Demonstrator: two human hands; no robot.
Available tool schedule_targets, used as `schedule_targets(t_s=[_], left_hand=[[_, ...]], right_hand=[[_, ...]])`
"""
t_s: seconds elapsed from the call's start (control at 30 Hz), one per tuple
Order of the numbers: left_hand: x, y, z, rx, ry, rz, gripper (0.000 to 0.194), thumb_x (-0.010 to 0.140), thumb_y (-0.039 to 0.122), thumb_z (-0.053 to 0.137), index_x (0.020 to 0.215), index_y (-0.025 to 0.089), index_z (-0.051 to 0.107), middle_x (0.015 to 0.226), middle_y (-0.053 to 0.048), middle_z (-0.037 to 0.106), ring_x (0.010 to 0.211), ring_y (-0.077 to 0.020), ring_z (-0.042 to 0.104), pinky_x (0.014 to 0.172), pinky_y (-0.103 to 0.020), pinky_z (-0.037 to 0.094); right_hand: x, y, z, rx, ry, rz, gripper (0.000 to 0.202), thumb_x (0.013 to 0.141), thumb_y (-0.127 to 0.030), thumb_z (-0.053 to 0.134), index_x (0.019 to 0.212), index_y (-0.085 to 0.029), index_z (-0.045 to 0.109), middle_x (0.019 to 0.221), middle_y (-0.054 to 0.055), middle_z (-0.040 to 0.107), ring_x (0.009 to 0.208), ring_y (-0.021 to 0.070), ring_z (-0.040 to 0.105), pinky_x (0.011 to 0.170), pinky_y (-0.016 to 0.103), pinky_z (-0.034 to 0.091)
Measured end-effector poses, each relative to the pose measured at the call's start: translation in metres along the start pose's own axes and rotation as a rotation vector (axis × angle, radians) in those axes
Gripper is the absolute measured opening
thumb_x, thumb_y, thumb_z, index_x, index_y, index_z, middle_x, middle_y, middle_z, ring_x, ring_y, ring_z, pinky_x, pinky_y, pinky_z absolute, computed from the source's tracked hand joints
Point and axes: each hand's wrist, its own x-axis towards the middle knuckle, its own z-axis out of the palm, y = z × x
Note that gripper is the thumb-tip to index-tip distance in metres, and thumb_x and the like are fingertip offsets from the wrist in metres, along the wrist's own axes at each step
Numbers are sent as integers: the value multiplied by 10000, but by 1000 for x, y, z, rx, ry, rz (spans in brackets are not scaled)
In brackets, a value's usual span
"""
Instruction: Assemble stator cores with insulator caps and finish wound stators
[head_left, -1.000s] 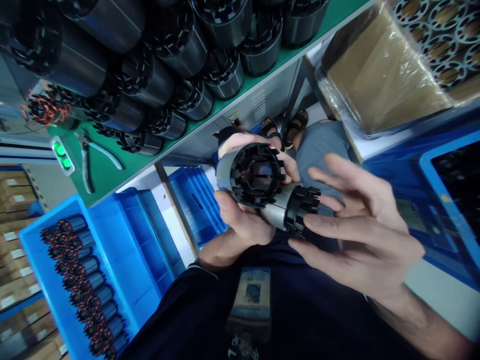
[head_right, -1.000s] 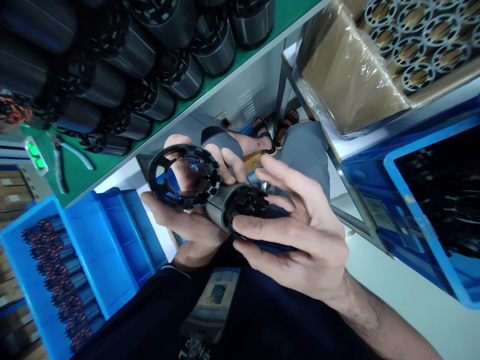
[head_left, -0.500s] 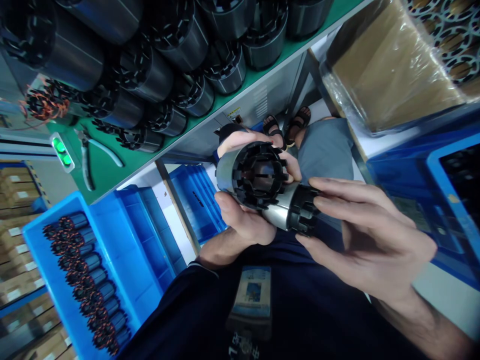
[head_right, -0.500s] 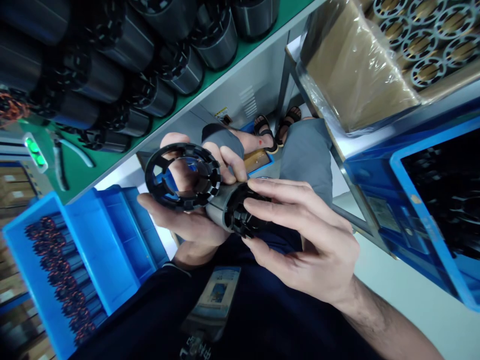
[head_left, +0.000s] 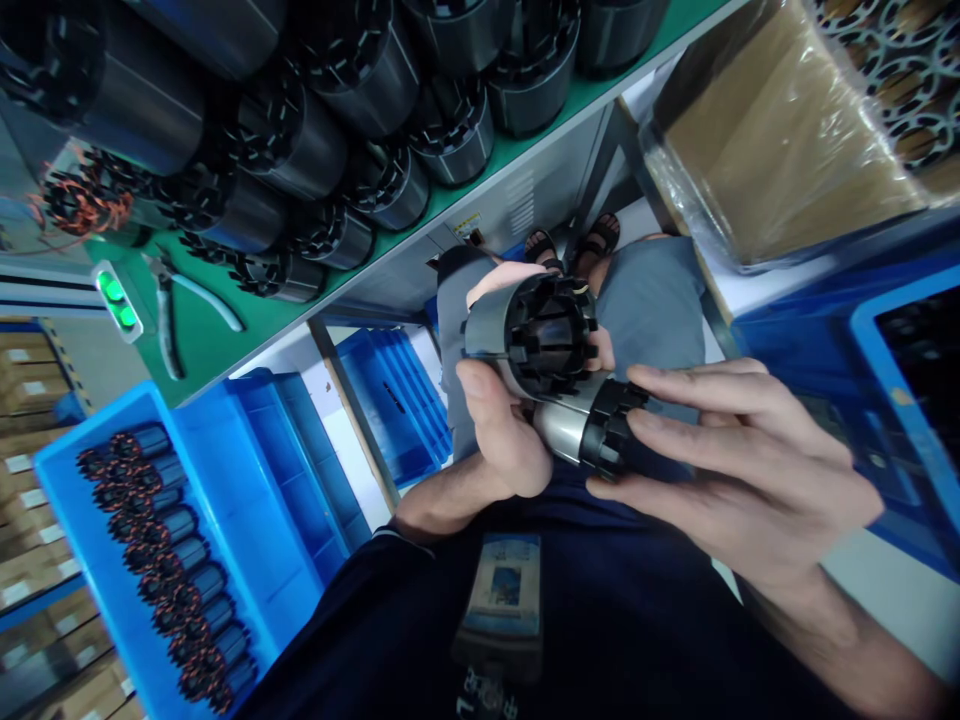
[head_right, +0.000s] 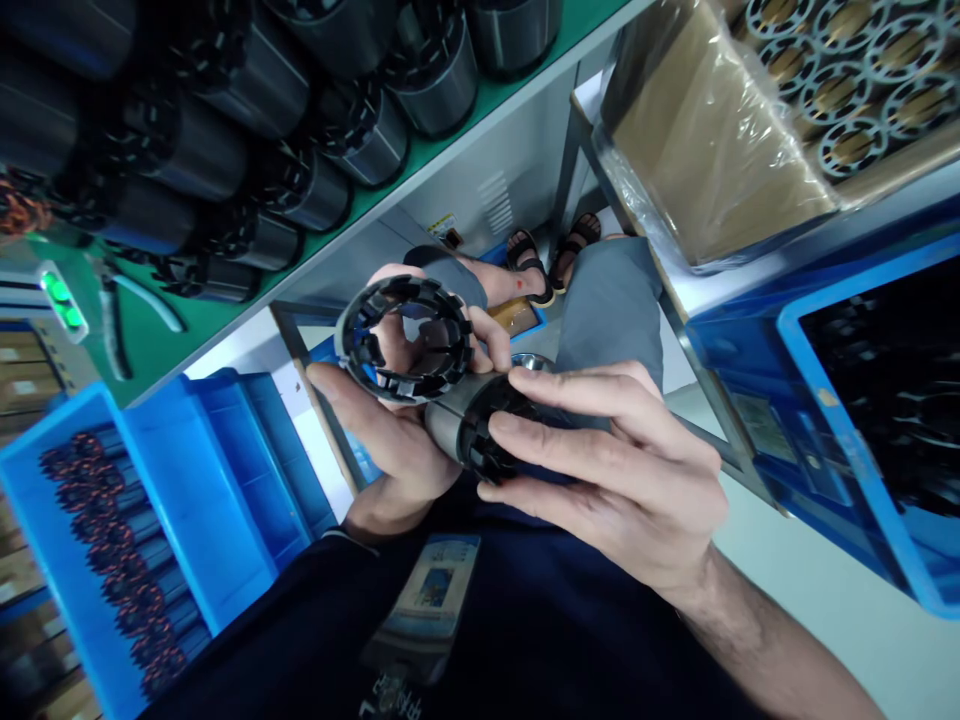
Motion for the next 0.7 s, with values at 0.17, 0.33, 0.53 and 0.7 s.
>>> schedule_targets(t_s=[0.17,0.33,0.53,0.7], left_hand=[[-6,7,-2,67,82,-84,1102,962,1152,200,1225,324,878,979,-136,855,1228,-419,847,877,-539,777],[-8,14,-4,120,46,-145,1031,984,1118,250,1276,365,892,952,-108,851,1245,-415,840,940,-558,776],[-5,3,-2,-20,85,-115,895,1072,1024,329,1137,323,880,974,-125,847,1289,-410,839,962,-539,784],[-1,1,7,-218,96,-135,824,1140,943,391,875,276,794,986,-130,848,1329,-372,848,1111,-534,764]], right_hand=[[0,1,-2,2,-4,-11,800,863,-338,1150,1595,-412,835,1483,27,896,1059,291,861,814,518,726],[6,-3,-8,62,-95,94,807,856,-251,1145,1586,-413,843,1493,34,884,1122,263,874,918,458,763],[8,-1,-6,134,-124,189,759,868,-331,1140,1567,-419,856,1439,39,882,1266,287,887,1111,435,784],[-6,-2,16,-83,-91,130,759,1043,-346,989,1745,-438,717,1668,100,752,1452,369,797,1211,565,746]])
